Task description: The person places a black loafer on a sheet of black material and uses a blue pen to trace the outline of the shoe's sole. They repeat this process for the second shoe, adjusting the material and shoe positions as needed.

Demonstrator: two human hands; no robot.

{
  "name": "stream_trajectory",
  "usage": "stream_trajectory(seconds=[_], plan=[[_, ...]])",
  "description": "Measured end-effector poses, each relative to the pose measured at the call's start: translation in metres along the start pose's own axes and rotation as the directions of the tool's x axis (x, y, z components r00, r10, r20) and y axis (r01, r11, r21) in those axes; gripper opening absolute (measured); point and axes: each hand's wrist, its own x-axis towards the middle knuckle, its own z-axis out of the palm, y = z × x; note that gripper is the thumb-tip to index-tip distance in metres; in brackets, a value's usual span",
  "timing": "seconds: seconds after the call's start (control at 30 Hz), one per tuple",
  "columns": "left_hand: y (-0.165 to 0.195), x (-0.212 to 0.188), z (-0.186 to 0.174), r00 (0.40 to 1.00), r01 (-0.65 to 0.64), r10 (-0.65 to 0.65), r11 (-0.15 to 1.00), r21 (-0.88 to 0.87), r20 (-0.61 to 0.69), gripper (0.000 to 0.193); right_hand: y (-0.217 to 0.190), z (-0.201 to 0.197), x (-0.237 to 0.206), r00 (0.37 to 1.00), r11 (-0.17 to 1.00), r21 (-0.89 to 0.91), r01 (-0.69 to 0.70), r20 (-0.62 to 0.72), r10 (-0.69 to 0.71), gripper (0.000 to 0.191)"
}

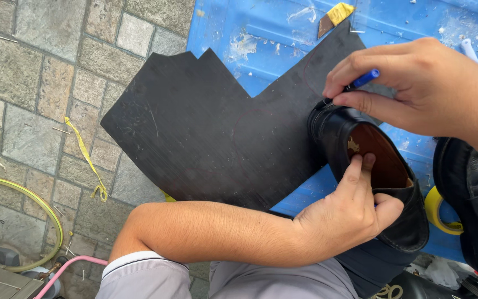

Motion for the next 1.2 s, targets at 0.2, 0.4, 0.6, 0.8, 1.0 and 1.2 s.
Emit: stream_trajectory(seconds=[0.2, 0.4, 0.6, 0.8, 1.0, 1.2], plan=[[0.0, -0.001, -0.006, 1.0, 0.005, -0.004, 1.0, -0.023, 0.031, 0.022, 0.002, -0.004, -0.013, 0.998, 0.998, 0.055, 0.043, -0.05, -0.04, 0.016], [-0.004, 0.003, -0.013, 0.998, 0.009, -0.007, 0.999, -0.042, 0.069, 0.023, 0.01, -0.003, -0.025, 0.99, 0.989, 0.115, 0.094, -0.114, -0.081, 0.02], [-0.013, 0.006, -0.018, 0.989, -0.067, 0.073, 0.997, -0.047, 0.128, 0.025, 0.017, -0.002, -0.034, 0.978, 0.974, 0.15, 0.17, -0.146, -0.148, 0.026], [-0.014, 0.007, -0.016, 0.988, -0.059, 0.069, 0.995, -0.076, 0.135, 0.027, 0.017, -0.003, -0.044, 0.991, 0.982, 0.175, 0.069, -0.121, -0.048, 0.024], [-0.013, 0.005, -0.012, 0.994, -0.029, 0.037, 0.997, -0.071, 0.106, 0.03, 0.02, 0.001, -0.063, 0.985, 0.981, 0.157, 0.111, -0.151, -0.088, 0.03], [-0.013, 0.004, -0.014, 0.99, -0.034, 0.045, 0.996, -0.086, 0.132, 0.03, 0.021, 0.01, -0.086, 0.98, 0.988, 0.054, 0.146, -0.146, -0.137, 0.038]])
